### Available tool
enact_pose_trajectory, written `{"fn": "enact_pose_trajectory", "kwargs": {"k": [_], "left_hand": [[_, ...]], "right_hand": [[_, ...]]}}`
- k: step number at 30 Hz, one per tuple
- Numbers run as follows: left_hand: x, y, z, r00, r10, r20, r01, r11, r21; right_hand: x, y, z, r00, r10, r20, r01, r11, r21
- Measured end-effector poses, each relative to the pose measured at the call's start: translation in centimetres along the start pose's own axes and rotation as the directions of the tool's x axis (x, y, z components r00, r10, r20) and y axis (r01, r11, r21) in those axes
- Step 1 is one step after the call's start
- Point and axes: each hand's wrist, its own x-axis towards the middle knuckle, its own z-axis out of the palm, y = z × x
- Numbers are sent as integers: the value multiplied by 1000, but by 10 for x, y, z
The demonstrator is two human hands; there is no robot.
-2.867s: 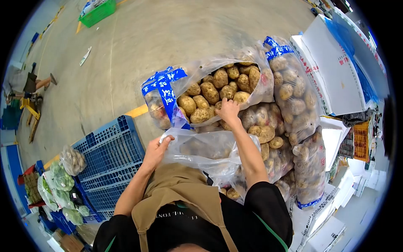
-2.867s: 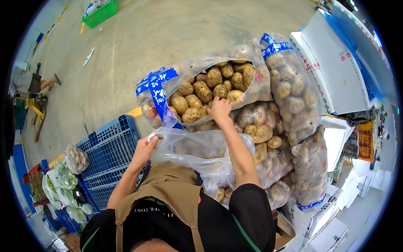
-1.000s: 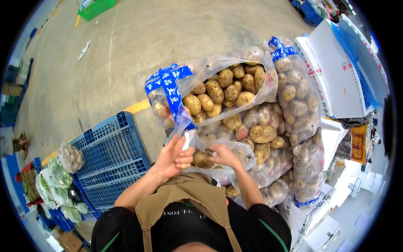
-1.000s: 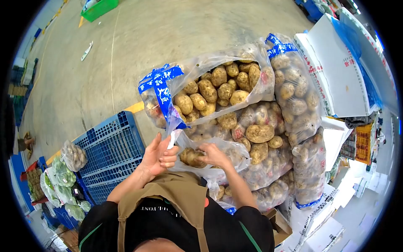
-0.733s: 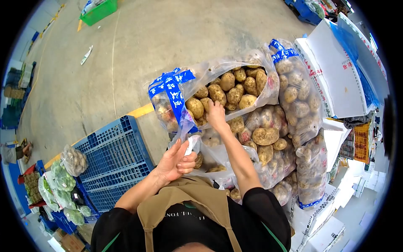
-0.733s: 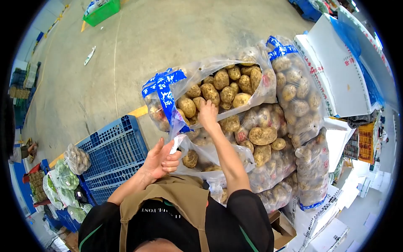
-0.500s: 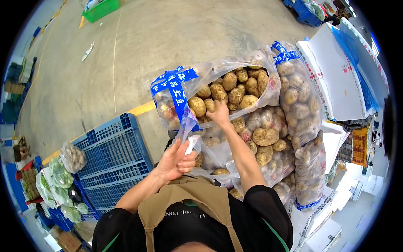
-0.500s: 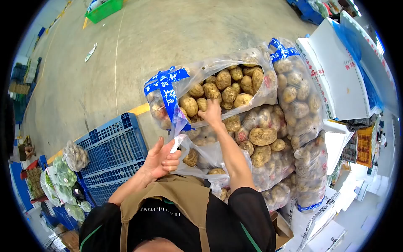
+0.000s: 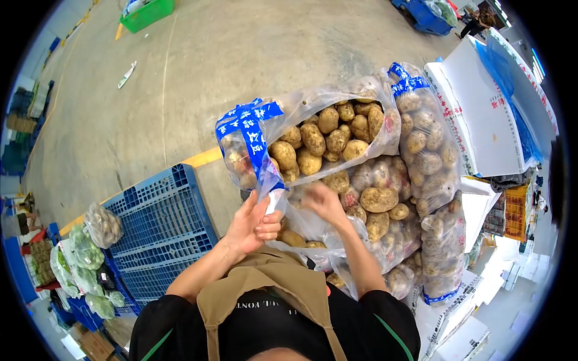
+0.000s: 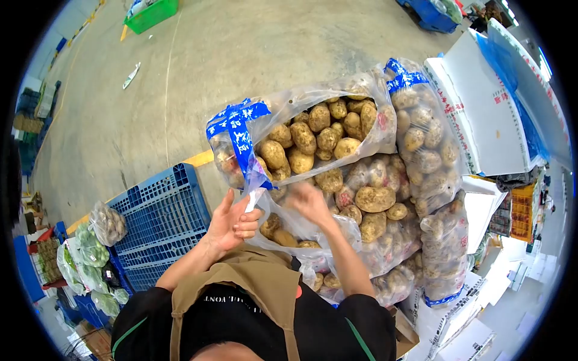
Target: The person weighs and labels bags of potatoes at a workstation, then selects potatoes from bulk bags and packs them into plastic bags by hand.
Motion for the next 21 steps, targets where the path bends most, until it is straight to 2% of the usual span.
{"fn": "enact_pose_trajectory", "kwargs": {"k": [1, 3, 5, 6, 8, 11, 14, 16, 17, 18, 19, 20, 21], "left_hand": [[-1, -1, 0, 1000, 3, -9, -3, 1000, 0], [-5, -3, 5, 1000, 2, -15, -1, 1000, 24], [-7, -3, 5, 1000, 4, -11, -4, 1000, 25], [-8, -2, 1, 1000, 9, -4, -9, 1000, 14], [-11, -3, -2, 1000, 18, 6, -18, 1000, 0], [-14, -3, -3, 1000, 29, 10, -29, 1000, -11], [-12, -4, -5, 999, 43, 8, -42, 999, -34], [-8, -3, -7, 999, 37, 0, -37, 999, -37], [-6, -2, -5, 999, 39, -14, -39, 999, -36], [-4, -3, -4, 999, 38, -23, -38, 999, -36], [-2, -4, -2, 999, 33, -33, -35, 999, -37], [-1, -4, -2, 1000, 26, -11, -27, 999, -36], [-1, -4, -3, 1000, 18, 9, -18, 999, -35]], "right_hand": [[22, -1, 8, 973, 33, -230, -22, 998, 53], [75, 7, 23, 886, -214, -411, 112, 960, -258], [117, 15, 42, 947, 57, -316, -80, 995, -61], [132, 28, 53, 941, 45, -335, -72, 995, -70], [136, 22, 51, 946, 146, -288, -137, 989, 51], [126, 36, 48, 924, 237, -300, -126, 929, 348], [75, 17, 10, 990, 59, -127, 54, 674, 737], [29, -11, -21, 977, -56, 206, -85, 781, 618], [12, -7, -18, 950, -89, 301, -82, 855, 512], [-4, -3, -16, 914, -104, 393, -66, 916, 395], [-17, -7, -14, 878, -111, 465, 29, 983, 179], [-24, -11, -13, 840, -93, 535, 135, 990, -41], [-27, -19, -15, 834, 4, 551, 116, 976, -183]]}}
